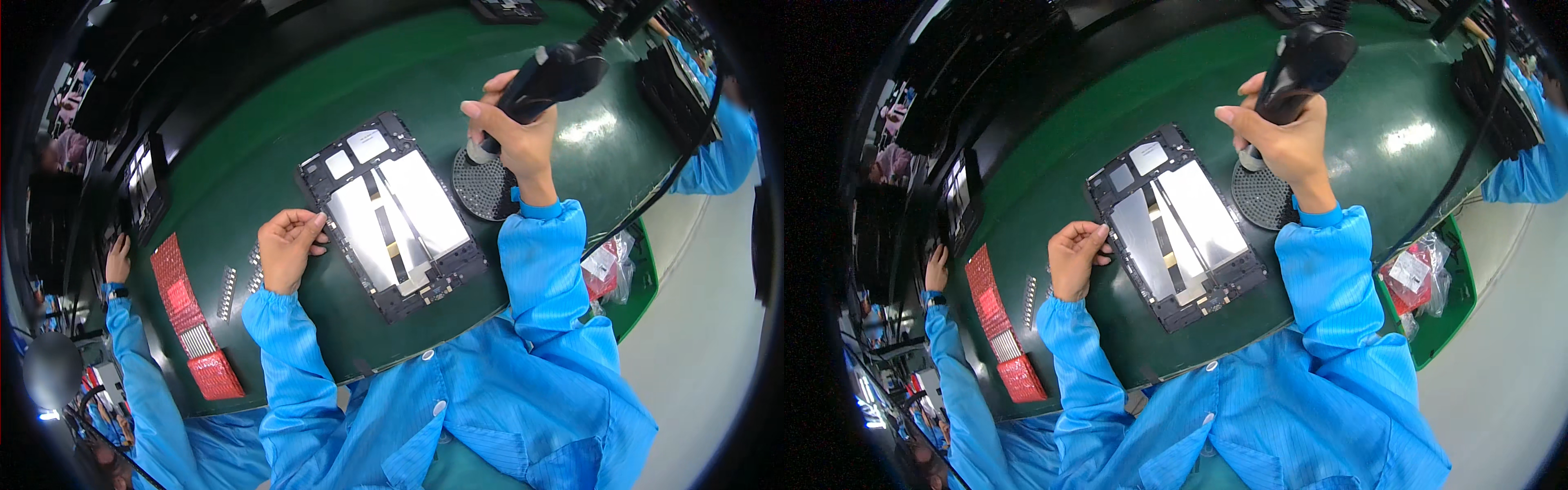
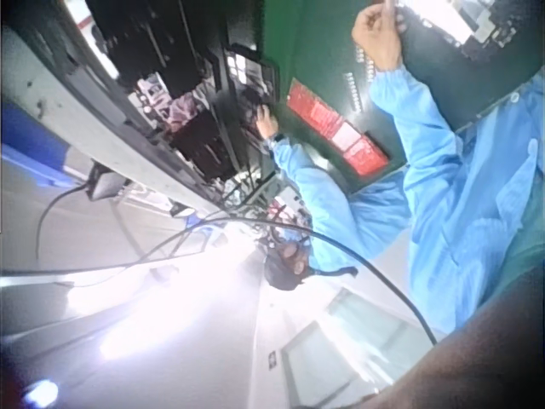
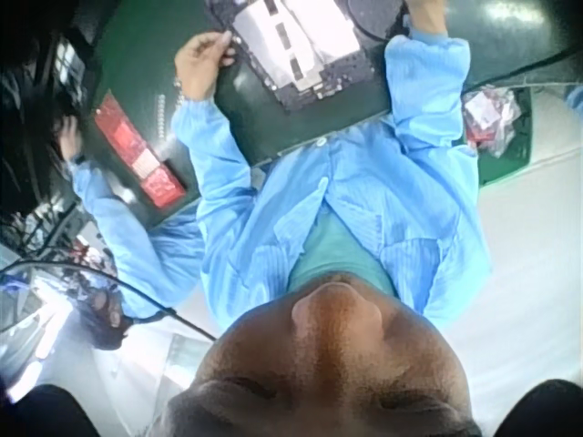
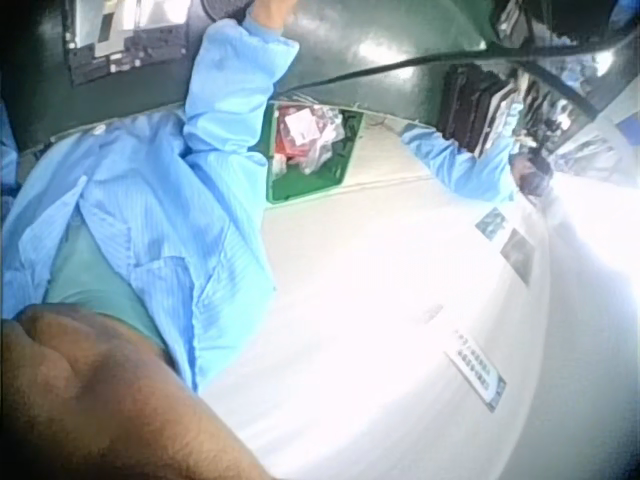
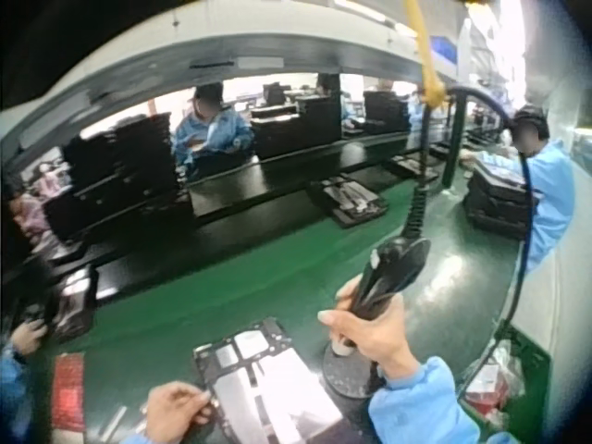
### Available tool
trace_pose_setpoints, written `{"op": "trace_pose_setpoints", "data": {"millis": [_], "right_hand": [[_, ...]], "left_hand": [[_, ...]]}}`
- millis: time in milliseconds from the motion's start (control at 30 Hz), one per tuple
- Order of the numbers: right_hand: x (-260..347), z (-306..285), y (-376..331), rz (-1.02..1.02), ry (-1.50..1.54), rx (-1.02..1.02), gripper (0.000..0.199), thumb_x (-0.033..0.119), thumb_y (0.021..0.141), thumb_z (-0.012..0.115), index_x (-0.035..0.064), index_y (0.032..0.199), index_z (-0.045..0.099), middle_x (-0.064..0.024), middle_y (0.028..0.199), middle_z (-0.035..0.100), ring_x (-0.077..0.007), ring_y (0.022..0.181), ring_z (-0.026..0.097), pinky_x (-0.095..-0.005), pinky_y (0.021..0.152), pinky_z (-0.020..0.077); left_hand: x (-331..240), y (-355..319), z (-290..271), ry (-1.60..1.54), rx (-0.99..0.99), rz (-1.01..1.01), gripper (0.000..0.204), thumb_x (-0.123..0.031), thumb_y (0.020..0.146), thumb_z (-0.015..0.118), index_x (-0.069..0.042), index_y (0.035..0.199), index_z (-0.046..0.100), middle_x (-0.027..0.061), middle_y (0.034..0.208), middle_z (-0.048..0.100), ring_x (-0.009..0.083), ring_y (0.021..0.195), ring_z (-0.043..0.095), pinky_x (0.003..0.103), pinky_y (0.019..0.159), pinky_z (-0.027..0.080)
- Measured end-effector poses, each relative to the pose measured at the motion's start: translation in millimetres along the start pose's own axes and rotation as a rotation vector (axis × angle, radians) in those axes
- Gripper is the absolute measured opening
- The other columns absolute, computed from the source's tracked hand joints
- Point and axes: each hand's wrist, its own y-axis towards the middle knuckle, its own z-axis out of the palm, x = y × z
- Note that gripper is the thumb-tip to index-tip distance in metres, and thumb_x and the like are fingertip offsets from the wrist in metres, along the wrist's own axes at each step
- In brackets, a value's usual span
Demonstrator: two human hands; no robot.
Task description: Installing small electronic components and ribbon cables into tablet housing assemblies using a vacuum pick-up tool.
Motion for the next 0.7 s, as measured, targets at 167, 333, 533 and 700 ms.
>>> {"op": "trace_pose_setpoints", "data": {"millis": [167,333,533,700], "right_hand": [[-3,-3,1,-0.003,-0.046,0.037,0.026,-0.008,0.071,0.071,0.0003,0.090,0.054,-0.0063,0.062,0.059,-0.0132,0.048,0.057,-0.0249,0.045,0.0450],[-3,0,0,-0.007,-0.016,0.041,0.022,-0.001,0.070,0.075,-0.0006,0.083,0.058,-0.0047,0.061,0.060,-0.0113,0.047,0.056,-0.0233,0.043,0.0434],[13,14,-6,-0.012,-0.048,-0.003,0.025,-0.004,0.071,0.073,-0.0006,0.090,0.057,-0.0036,0.062,0.059,-0.0110,0.051,0.057,-0.0233,0.045,0.0446],[29,63,-1,-0.195,0.148,0.159,0.029,-0.005,0.073,0.072,-0.0002,0.095,0.054,-0.0061,0.062,0.060,-0.0109,0.050,0.057,-0.0229,0.047,0.0453]], "left_hand": [[-1,1,1,-0.005,-0.022,0.008,0.012,-0.008,0.083,0.067,0.001,0.086,0.060,0.0054,0.073,0.063,0.0109,0.062,0.061,0.020,0.051,0.049],[-2,1,-1,0.009,-0.019,0.017,0.011,-0.007,0.084,0.066,0.002,0.086,0.060,0.0057,0.073,0.063,0.0111,0.062,0.061,0.021,0.050,0.049],[2,0,-1,-0.039,-0.032,0.014,0.010,-0.006,0.083,0.066,0.003,0.087,0.062,0.0061,0.073,0.063,0.0112,0.061,0.061,0.021,0.051,0.050],[2,2,4,-0.054,-0.018,-0.019,0.010,-0.005,0.084,0.065,0.002,0.088,0.062,0.0066,0.075,0.064,0.0109,0.063,0.062,0.021,0.050,0.050]]}}
